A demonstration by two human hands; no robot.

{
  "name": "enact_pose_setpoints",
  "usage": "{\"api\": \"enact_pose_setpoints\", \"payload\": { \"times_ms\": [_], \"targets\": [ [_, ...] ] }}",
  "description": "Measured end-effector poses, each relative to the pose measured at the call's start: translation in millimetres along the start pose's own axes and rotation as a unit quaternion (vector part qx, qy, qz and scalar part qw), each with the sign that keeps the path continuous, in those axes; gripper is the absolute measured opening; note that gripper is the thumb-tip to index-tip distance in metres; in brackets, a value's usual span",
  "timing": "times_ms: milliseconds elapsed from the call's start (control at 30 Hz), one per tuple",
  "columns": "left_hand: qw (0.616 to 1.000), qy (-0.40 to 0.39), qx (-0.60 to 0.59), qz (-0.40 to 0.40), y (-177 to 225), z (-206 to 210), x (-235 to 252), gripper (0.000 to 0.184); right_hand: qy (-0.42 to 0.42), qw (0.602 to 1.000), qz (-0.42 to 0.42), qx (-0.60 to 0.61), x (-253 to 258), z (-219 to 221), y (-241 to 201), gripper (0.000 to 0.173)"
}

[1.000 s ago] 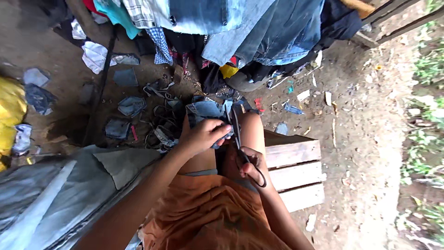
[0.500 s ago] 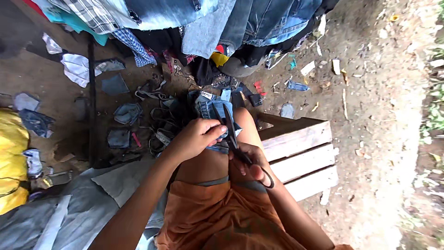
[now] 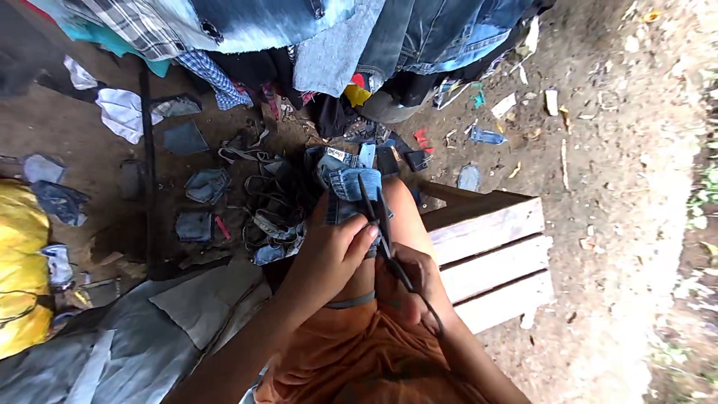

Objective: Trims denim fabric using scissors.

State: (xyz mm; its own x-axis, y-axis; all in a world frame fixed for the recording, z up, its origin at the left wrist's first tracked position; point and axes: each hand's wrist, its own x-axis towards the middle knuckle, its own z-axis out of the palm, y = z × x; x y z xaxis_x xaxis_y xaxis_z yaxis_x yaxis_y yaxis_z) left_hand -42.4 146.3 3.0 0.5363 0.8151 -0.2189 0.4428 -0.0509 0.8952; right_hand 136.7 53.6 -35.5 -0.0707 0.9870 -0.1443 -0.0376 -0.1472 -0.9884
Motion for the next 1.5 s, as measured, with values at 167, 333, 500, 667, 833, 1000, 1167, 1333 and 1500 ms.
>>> {"api": "enact_pose_setpoints", "payload": {
  "times_ms": [167,333,500,667,833,1000,1167,1333,1500],
  "targets": [
    [0.986,-0.05,-0.15,-0.049,1.5,-6.3,3.4,0.024,0.052,0.987,-0.116,-0.097,-4.4,-2.3,24.3,0.065],
    [0.972,-0.093,-0.194,-0.099,-0.8,-5.1,1.0,0.021,0.058,0.98,-0.117,-0.149,-11.7,-4.8,34.0,0.071],
    [0.997,-0.072,0.0,-0.027,2.4,-0.8,-2.2,0.036,-0.034,0.997,0.011,-0.068,-4.4,-14.2,-0.3,0.093],
    [0.993,-0.083,-0.063,-0.062,5.1,-3.9,0.2,0.032,0.007,0.994,-0.056,-0.097,-5.8,-18.7,9.3,0.069],
    [0.927,-0.119,-0.312,-0.171,-4.5,-2.7,3.3,0.021,0.049,0.968,-0.154,-0.191,-17.0,-19.9,38.6,0.07],
    [0.973,-0.138,-0.156,-0.096,-9.9,2.6,-5.1,0.027,-0.014,0.985,-0.056,-0.165,-17.9,-27.3,25.0,0.088],
    [0.996,-0.081,-0.012,-0.023,-1.9,9.2,-7.9,0.037,-0.03,0.984,-0.03,-0.173,-9.2,-33.4,2.7,0.09],
    [0.957,-0.147,-0.224,-0.112,-5.5,4.4,-4.3,0.022,-0.027,0.993,-0.055,-0.099,-26.2,-42.7,24.9,0.055],
    [0.92,-0.188,-0.301,-0.165,-23.7,13.8,-10.1,0.022,-0.115,0.991,0.055,-0.034,-38.3,-57.0,24.0,0.061]
  ]
}}
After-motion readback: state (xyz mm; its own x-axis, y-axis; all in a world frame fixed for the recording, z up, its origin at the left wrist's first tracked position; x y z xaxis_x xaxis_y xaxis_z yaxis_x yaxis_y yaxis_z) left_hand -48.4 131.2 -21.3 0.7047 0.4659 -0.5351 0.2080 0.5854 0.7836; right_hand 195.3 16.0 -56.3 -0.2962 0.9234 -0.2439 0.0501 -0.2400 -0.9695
